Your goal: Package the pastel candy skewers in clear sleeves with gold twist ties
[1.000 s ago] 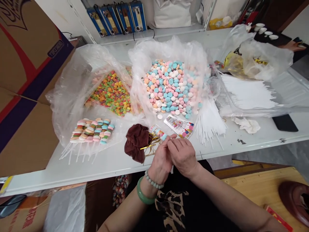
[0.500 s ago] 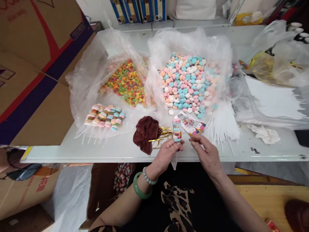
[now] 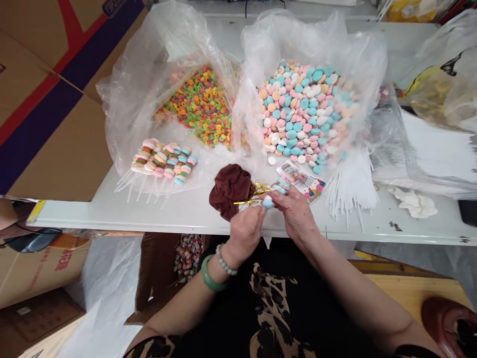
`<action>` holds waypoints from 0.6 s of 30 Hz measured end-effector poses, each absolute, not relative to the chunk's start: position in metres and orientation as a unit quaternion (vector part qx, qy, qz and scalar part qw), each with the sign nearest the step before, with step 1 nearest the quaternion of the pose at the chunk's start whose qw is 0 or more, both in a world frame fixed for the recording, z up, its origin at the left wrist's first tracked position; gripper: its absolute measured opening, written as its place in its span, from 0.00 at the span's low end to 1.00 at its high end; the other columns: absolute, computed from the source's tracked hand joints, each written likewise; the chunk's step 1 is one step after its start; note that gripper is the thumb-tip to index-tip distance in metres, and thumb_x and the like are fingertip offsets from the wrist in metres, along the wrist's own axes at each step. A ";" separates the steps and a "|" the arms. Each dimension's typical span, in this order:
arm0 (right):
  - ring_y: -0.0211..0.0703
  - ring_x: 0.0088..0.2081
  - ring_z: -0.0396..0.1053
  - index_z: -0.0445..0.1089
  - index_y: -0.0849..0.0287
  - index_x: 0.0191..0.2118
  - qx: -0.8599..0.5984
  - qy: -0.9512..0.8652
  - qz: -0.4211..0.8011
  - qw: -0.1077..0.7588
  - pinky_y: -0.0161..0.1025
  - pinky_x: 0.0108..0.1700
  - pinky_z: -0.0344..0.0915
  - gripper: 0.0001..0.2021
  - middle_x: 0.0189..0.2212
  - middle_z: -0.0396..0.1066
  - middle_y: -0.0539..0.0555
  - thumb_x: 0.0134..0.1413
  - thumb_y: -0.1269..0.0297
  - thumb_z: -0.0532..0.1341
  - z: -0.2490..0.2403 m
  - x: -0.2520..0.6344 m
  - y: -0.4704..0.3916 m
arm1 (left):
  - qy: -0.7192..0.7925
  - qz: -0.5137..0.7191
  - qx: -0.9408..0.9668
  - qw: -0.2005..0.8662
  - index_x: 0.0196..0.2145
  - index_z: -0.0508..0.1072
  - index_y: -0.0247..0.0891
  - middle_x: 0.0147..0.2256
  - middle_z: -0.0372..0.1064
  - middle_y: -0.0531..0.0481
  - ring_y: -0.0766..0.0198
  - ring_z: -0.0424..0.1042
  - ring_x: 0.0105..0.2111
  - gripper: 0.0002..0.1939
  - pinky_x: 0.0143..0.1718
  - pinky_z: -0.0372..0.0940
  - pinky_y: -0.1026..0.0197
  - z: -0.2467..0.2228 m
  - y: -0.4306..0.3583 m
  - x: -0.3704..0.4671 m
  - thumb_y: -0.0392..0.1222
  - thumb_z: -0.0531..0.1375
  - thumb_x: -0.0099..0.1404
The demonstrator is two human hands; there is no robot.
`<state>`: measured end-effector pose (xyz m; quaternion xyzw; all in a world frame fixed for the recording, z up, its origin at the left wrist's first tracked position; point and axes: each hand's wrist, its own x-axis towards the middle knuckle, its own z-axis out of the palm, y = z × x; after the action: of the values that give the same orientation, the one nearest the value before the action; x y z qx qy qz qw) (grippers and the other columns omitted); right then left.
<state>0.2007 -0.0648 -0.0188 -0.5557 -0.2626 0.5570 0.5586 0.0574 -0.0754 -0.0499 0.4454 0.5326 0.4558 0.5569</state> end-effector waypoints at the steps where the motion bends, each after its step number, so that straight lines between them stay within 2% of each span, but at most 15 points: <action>1: 0.42 0.31 0.70 0.70 0.57 0.37 -0.560 -0.318 0.552 0.529 0.40 0.37 0.65 0.11 0.29 0.74 0.50 0.52 0.55 0.63 -0.019 0.198 -0.063 | 0.549 0.470 0.456 0.519 0.28 0.78 0.41 0.28 0.70 0.47 0.61 0.67 0.33 0.03 0.36 0.61 0.64 -0.047 -0.070 0.046 0.39 0.68 0.54; 3: 0.43 0.35 0.69 0.71 0.55 0.38 -0.580 -0.473 0.478 0.459 0.41 0.39 0.65 0.09 0.33 0.73 0.52 0.58 0.57 0.59 -0.023 0.194 -0.063 | 0.590 0.509 0.438 0.448 0.25 0.74 0.40 0.23 0.64 0.51 0.65 0.63 0.27 0.05 0.30 0.59 0.65 -0.041 -0.059 0.023 0.40 0.66 0.57; 5: 0.45 0.39 0.67 0.72 0.55 0.36 -0.584 -0.645 0.331 0.364 0.42 0.42 0.63 0.06 0.34 0.72 0.53 0.59 0.65 0.57 -0.031 0.187 -0.068 | 0.612 0.546 0.379 0.429 0.22 0.68 0.39 0.19 0.55 0.56 0.69 0.55 0.20 0.10 0.22 0.52 0.66 -0.036 -0.049 0.003 0.41 0.62 0.59; 8: 0.47 0.39 0.63 0.72 0.58 0.33 -0.546 -0.801 0.136 0.204 0.43 0.41 0.59 0.09 0.34 0.70 0.57 0.59 0.75 0.55 -0.047 0.173 -0.074 | 0.606 0.565 0.290 0.479 0.20 0.61 0.39 0.16 0.47 0.60 0.73 0.45 0.16 0.13 0.17 0.41 0.66 -0.035 -0.039 -0.014 0.40 0.60 0.58; 11: 0.48 0.38 0.62 0.72 0.59 0.33 -0.532 -0.836 0.056 0.125 0.43 0.38 0.57 0.09 0.34 0.70 0.59 0.58 0.76 0.56 -0.060 0.166 -0.072 | 0.593 0.550 0.240 0.537 0.19 0.60 0.38 0.16 0.47 0.60 0.74 0.44 0.15 0.13 0.16 0.37 0.66 -0.039 -0.037 -0.015 0.38 0.60 0.56; 14: 0.48 0.38 0.63 0.72 0.59 0.31 -0.544 -0.825 0.073 0.135 0.43 0.39 0.57 0.09 0.34 0.71 0.58 0.57 0.75 0.57 -0.067 0.177 -0.063 | 0.578 0.536 0.223 0.574 0.21 0.64 0.37 0.16 0.50 0.59 0.75 0.45 0.15 0.10 0.15 0.37 0.68 -0.043 -0.036 -0.011 0.40 0.61 0.55; 18: 0.43 0.36 0.67 0.73 0.56 0.31 -0.593 -0.710 0.229 0.302 0.41 0.40 0.60 0.08 0.31 0.72 0.53 0.58 0.69 0.56 -0.067 0.204 -0.054 | 0.548 0.507 0.237 0.622 0.23 0.69 0.35 0.18 0.55 0.58 0.77 0.49 0.15 0.12 0.15 0.42 0.70 -0.047 -0.032 -0.006 0.45 0.65 0.54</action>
<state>0.2042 -0.0544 -0.0673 -0.5933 -0.7102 0.2293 0.3016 -0.0063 -0.0325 -0.0473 0.2369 0.5481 0.5069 0.6218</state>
